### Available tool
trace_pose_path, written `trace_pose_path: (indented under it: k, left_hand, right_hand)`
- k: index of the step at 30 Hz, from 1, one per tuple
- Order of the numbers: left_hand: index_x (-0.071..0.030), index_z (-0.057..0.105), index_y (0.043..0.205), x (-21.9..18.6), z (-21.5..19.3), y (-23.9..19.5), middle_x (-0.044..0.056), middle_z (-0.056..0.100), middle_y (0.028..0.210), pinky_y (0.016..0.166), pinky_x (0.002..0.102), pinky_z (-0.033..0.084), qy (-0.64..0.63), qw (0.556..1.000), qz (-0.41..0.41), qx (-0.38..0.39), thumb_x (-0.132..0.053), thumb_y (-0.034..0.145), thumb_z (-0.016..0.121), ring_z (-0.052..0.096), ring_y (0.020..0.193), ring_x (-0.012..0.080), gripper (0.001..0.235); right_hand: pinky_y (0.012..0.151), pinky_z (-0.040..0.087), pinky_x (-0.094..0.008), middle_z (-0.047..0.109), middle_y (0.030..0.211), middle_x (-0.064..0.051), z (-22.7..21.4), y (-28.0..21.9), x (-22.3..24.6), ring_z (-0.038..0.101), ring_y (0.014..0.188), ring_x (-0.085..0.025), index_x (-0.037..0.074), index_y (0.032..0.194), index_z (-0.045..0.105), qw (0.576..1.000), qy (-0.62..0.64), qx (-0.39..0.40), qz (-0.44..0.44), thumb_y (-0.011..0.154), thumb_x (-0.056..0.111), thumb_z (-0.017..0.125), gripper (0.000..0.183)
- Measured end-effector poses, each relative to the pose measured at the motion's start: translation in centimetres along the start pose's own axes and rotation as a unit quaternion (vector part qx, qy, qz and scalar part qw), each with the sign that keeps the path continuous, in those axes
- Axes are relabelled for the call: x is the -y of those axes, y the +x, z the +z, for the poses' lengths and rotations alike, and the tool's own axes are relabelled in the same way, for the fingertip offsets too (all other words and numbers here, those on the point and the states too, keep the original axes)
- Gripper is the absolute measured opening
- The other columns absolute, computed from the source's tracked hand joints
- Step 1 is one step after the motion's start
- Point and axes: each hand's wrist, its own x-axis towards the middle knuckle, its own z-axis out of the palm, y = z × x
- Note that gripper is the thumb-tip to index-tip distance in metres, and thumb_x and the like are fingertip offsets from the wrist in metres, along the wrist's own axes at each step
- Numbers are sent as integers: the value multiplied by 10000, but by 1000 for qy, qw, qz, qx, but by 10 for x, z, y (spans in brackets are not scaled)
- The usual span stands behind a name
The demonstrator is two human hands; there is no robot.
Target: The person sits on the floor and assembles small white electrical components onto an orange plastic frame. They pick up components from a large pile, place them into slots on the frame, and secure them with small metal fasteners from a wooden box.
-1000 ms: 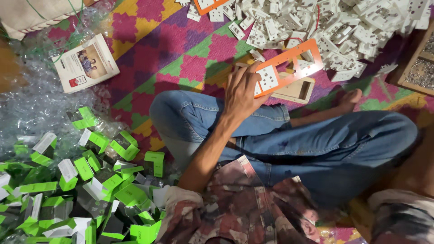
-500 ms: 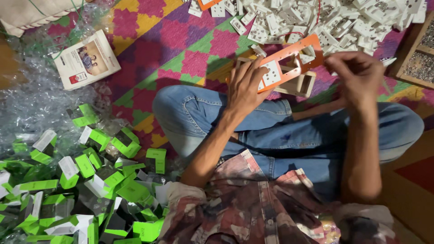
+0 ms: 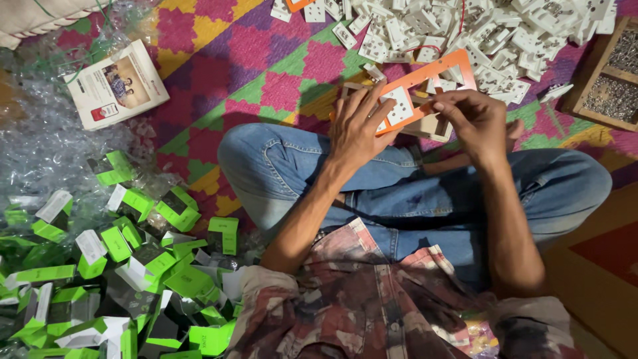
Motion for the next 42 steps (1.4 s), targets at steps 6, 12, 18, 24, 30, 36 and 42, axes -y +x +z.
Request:
trace_pose_path:
  k: [6, 12, 18, 24, 30, 36, 42]
  left_hand:
    - [-102, 717, 1191, 0, 2, 0, 95, 532, 1493, 1020, 501, 433, 8, 1000, -4, 0, -314, 774, 885, 531, 1311, 301, 497]
    - [-108, 715, 1198, 1, 4, -1, 75, 525, 1502, 989, 493, 435, 13, 1000, -8, -1, -314, 766, 893, 528, 1304, 291, 510]
    - [-107, 719, 1200, 2, 3, -2, 74, 528, 1504, 988, 494, 441, 11, 1000, -11, 9, -304, 752, 891, 530, 1303, 285, 518]
    - [-115, 713, 1204, 2, 4, -2, 78, 522, 1504, 989, 496, 438, 9, 1000, -8, -7, -319, 777, 896, 525, 1298, 292, 508]
    - [-111, 714, 1207, 2, 4, -2, 79, 534, 1496, 990, 495, 443, 4, 1000, -8, -2, -315, 773, 888, 532, 1301, 293, 510]
    - [-124, 704, 1211, 1, 5, -1, 79, 528, 1496, 996, 500, 439, 6, 1000, -3, -12, -319, 777, 894, 528, 1302, 288, 513]
    - [-108, 690, 1211, 0, -1, -1, 79, 516, 1518, 1017, 490, 436, 2, 1000, -6, 7, -278, 731, 901, 524, 1316, 286, 551]
  right_hand:
    - [888, 585, -264, 752, 1054, -99, 15, -2, 0, 719, 979, -128, -72, 1140, 691, 995, -39, 33, -80, 1042, 17, 693, 133]
    - [827, 569, -291, 773, 1031, -112, 33, -9, 12, 734, 943, -171, -27, 1048, 745, 977, -153, 33, -143, 981, -12, 746, 68]
    - [835, 554, -342, 770, 1018, -119, 42, -7, 24, 735, 924, -236, 2, 1039, 750, 956, -218, 6, -195, 941, -19, 798, 111]
    - [849, 569, -333, 764, 1053, -113, 40, -8, 25, 737, 971, -228, 10, 1081, 763, 956, -211, 15, -204, 961, -36, 760, 129]
    - [857, 561, -330, 770, 1046, -101, 40, -8, 21, 738, 966, -233, 23, 1036, 766, 951, -224, 13, -212, 954, -32, 773, 99]
    - [718, 507, -339, 768, 997, -94, 38, -8, 22, 700, 853, -234, 31, 1020, 785, 959, -233, -4, -159, 936, 3, 800, 90]
    - [835, 550, -363, 754, 1023, -98, 43, -9, 22, 717, 939, -259, 46, 1016, 773, 932, -263, 5, -248, 901, 9, 832, 135]
